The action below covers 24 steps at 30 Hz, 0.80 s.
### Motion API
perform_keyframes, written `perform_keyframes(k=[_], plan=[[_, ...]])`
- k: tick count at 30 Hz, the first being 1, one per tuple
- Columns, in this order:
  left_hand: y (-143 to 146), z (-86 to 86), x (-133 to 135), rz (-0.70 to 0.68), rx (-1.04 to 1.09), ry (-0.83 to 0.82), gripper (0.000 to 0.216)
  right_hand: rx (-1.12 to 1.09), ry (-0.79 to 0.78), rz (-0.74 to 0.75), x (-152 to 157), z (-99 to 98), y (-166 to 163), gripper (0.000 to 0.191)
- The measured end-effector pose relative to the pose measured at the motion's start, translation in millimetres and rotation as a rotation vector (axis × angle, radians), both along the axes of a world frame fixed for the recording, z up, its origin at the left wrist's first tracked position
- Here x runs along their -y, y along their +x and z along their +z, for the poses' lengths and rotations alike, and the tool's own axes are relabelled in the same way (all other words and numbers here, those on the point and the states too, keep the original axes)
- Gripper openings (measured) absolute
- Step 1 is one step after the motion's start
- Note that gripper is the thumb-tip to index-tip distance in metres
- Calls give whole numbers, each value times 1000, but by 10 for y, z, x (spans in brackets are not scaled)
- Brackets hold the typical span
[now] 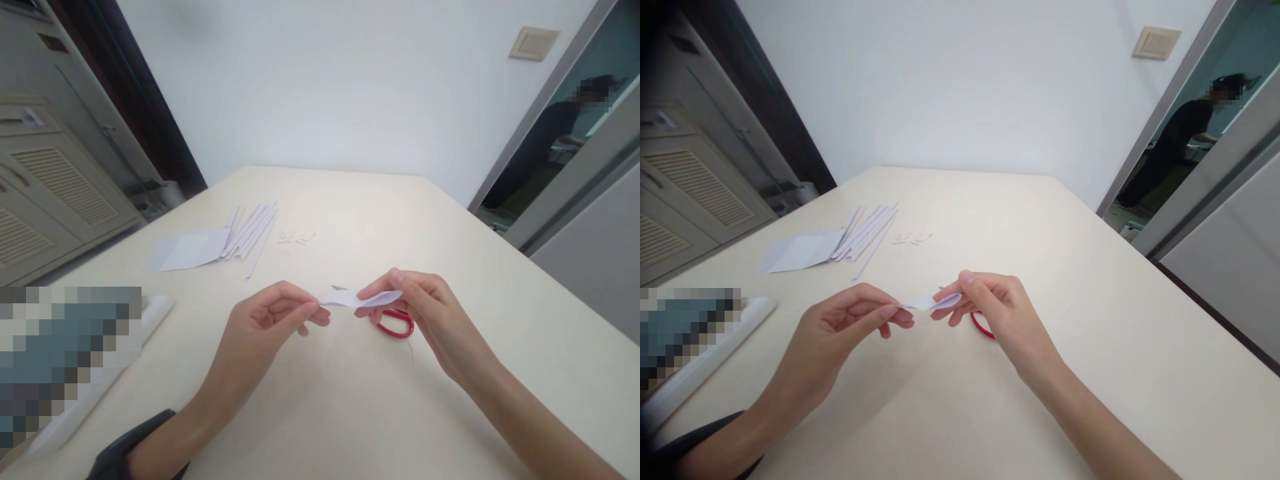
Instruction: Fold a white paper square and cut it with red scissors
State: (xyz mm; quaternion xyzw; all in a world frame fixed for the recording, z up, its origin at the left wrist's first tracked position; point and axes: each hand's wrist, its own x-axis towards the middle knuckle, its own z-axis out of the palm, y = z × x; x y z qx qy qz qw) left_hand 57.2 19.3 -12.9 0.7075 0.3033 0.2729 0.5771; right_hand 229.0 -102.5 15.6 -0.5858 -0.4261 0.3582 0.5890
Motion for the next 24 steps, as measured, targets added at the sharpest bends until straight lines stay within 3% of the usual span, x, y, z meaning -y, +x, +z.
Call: perform_keyframes(k=[4, 7, 14, 19, 24], plan=[[-8, -10, -44, 35, 34, -7, 11, 81, -140, -10, -19, -15, 41, 29], [-1, -48, -80, 39, 0, -28, 11, 145, -214, 28, -13, -135, 89, 19], [60, -144, -109, -12, -89, -111, 15, 229, -152, -42, 39, -471, 109, 16], [31, -186, -116, -52, -52, -256, 16, 385, -149, -82, 122, -457, 114, 20], [7, -159, -107, -62, -101, -221, 13, 492, -140, -79, 166, -426, 87, 21]])
